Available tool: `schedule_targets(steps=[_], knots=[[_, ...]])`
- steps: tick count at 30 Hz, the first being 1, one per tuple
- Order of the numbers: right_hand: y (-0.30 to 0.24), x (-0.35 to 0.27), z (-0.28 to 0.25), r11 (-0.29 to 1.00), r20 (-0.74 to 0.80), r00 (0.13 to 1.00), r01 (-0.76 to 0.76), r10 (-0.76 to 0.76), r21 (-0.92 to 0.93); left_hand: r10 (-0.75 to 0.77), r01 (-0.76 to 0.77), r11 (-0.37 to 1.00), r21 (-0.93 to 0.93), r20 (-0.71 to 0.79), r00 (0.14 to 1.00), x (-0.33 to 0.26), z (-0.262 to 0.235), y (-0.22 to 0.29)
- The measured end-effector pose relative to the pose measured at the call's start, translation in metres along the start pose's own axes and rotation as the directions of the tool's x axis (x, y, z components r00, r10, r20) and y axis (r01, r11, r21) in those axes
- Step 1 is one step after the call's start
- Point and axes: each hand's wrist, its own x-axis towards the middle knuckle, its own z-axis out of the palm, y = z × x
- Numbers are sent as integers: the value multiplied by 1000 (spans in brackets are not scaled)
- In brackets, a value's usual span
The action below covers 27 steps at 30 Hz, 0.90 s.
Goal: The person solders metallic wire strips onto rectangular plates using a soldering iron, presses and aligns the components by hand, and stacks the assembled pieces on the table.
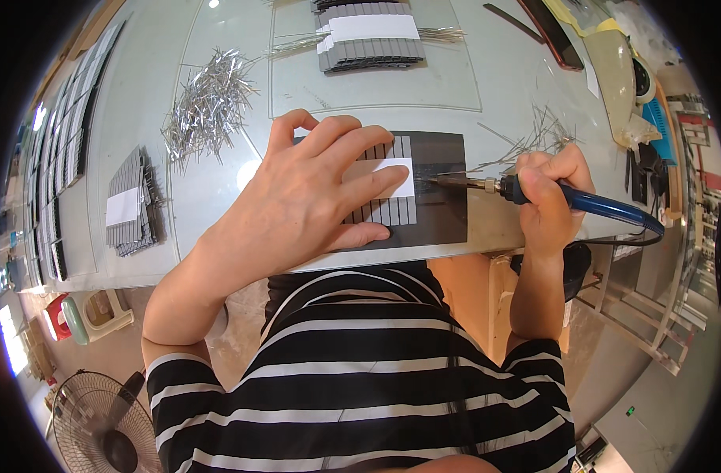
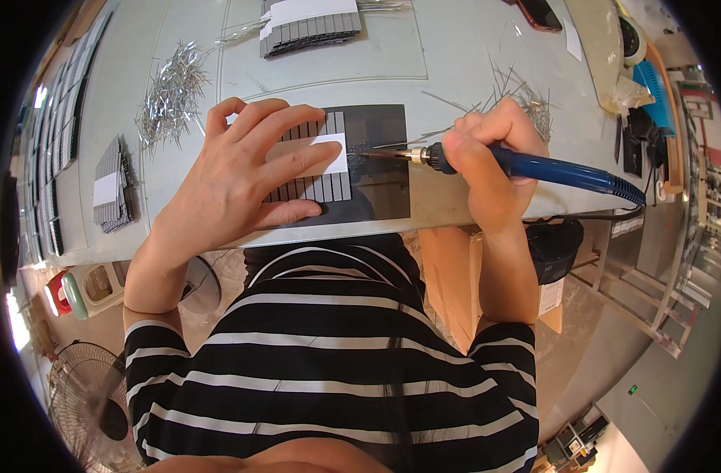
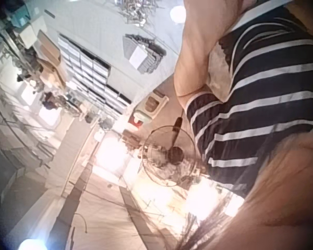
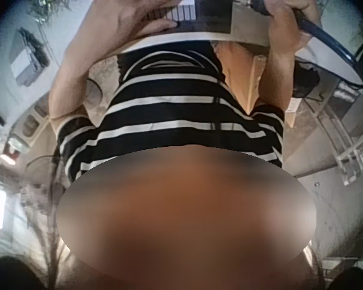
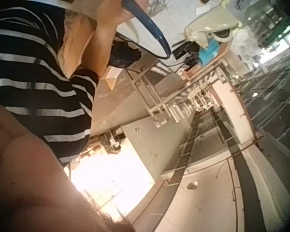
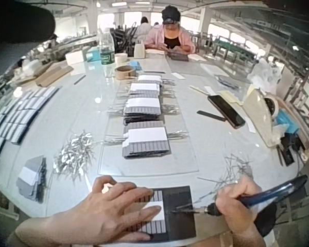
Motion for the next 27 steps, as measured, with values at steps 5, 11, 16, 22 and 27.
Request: schedule_targets(steps=[5,11,16,22,27], knots=[[0,0,-1,1000,-15,1000,-17,17,17,-1,1,1000,2,4,1000,1,0,0],[-8,2,4,1000,12,1000,-5,6,-16,1,-1,1000,2,-11,1000,2,1,-1],[-17,12,7,953,192,978,138,-87,-270,-5,5,1000,-3,-4,1000,1,0,-1],[-20,14,17,985,46,998,-27,36,-169,-3,3,1000,-13,-3,1000,0,-1,-1],[-10,11,7,990,-68,990,-125,120,-61,2,-2,1000,-7,-17,1000,0,0,0]])
